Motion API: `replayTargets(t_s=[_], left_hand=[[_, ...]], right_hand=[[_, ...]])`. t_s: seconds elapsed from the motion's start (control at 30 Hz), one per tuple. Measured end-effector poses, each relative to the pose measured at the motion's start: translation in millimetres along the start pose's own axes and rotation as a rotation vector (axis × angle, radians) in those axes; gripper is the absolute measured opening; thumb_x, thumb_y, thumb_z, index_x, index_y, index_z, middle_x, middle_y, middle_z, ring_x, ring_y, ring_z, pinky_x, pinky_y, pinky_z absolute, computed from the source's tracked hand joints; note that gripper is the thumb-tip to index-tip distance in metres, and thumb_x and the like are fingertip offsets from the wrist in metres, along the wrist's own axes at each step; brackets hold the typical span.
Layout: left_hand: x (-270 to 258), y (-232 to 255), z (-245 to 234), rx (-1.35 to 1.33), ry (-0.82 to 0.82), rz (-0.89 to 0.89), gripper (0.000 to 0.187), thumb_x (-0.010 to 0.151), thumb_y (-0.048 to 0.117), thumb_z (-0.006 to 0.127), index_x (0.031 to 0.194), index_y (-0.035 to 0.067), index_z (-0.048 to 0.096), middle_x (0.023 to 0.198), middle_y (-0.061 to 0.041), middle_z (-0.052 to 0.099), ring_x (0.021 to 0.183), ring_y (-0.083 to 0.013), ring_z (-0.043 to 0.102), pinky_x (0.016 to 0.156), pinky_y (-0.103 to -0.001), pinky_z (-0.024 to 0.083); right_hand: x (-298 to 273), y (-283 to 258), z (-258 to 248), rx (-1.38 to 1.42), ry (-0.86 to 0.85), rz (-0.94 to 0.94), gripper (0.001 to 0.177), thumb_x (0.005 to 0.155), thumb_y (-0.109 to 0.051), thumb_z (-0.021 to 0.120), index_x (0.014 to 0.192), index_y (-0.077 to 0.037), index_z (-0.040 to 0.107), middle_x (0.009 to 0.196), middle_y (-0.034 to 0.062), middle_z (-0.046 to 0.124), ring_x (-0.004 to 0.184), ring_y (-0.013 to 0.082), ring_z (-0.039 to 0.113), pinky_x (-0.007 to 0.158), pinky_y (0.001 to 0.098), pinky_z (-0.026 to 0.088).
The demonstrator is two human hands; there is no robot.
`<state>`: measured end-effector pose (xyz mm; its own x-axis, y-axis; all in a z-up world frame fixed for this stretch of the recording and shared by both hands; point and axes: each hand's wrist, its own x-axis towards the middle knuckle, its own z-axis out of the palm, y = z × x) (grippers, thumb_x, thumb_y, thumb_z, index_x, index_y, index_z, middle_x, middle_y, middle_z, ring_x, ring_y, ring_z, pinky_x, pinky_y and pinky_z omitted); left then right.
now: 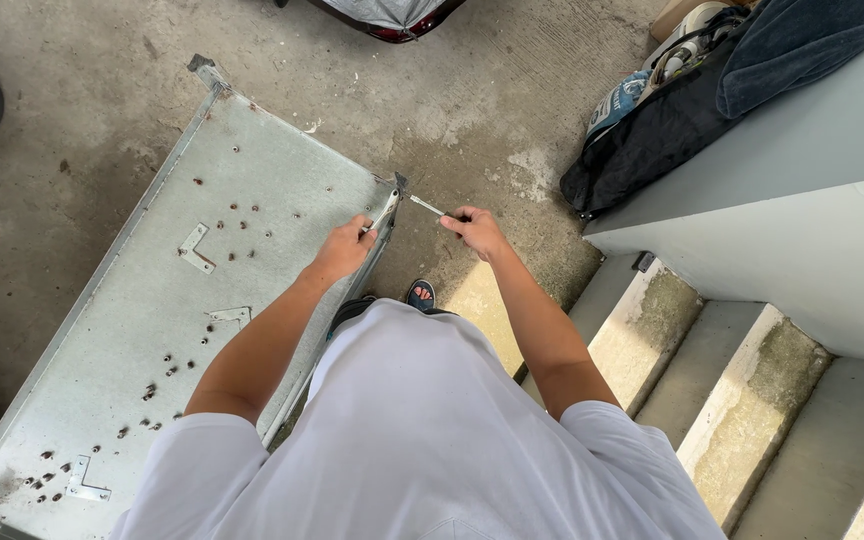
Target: Use a wrench and screwdriver to remove screws and brackets from a metal panel.
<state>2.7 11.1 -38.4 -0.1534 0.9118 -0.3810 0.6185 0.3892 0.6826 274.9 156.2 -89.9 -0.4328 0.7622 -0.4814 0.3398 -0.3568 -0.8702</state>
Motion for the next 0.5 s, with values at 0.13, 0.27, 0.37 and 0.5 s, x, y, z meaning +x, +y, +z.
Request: replayTargets(t_s=[0.13, 0.27, 0.37, 0.5], left_hand=[[15, 13, -1, -0.196, -0.017, -0.009, 0.036, 0.103, 0.029, 0.057, 0.133, 0.009, 0.056, 0.105, -0.011, 0.075, 0.079, -0.023, 0.072, 0.073, -0.038, 0.057], [26, 50, -18, -0.32, -0.138, -0.138, 0.052, 0.102, 0.026, 0.057, 0.152, 0.024, 0.045, 0.117, -0.006, 0.07, 0.077, -0.0175, 0.069, 0.068, -0.035, 0.057], [34, 61, -24, -0.3, -0.2, -0.192, 0.056, 0.102, 0.026, 0.056, 0.156, 0.033, 0.043, 0.117, -0.003, 0.069, 0.079, -0.0151, 0.068, 0.068, -0.033, 0.058], [37, 52, -22, -0.313, -0.186, -0.18, 0.054, 0.101, 0.025, 0.059, 0.153, 0.033, 0.048, 0.117, -0.002, 0.069, 0.081, -0.0135, 0.07, 0.068, -0.032, 0.059]], right_hand=[[-15, -21, 1, 0.133, -0.099, 0.187, 0.039, 0.091, -0.042, 0.075, 0.099, -0.005, 0.07, 0.072, -0.0031, 0.057, 0.055, 0.0082, 0.041, 0.043, 0.026, 0.031], [-1, -2, -2, 0.119, -0.104, 0.229, 0.046, 0.095, -0.048, 0.069, 0.098, -0.002, 0.074, 0.069, -0.0003, 0.055, 0.055, 0.0084, 0.043, 0.043, 0.0253, 0.032], [-4, -9, -4, 0.08, -0.035, 0.074, 0.041, 0.091, -0.042, 0.075, 0.101, -0.002, 0.071, 0.072, -0.0014, 0.058, 0.058, 0.0082, 0.049, 0.044, 0.0258, 0.037], [-19, -42, -5, 0.119, -0.12, 0.346, 0.052, 0.095, -0.054, 0.06, 0.1, -0.005, 0.073, 0.07, 0.001, 0.064, 0.053, 0.009, 0.044, 0.041, 0.0252, 0.034]])
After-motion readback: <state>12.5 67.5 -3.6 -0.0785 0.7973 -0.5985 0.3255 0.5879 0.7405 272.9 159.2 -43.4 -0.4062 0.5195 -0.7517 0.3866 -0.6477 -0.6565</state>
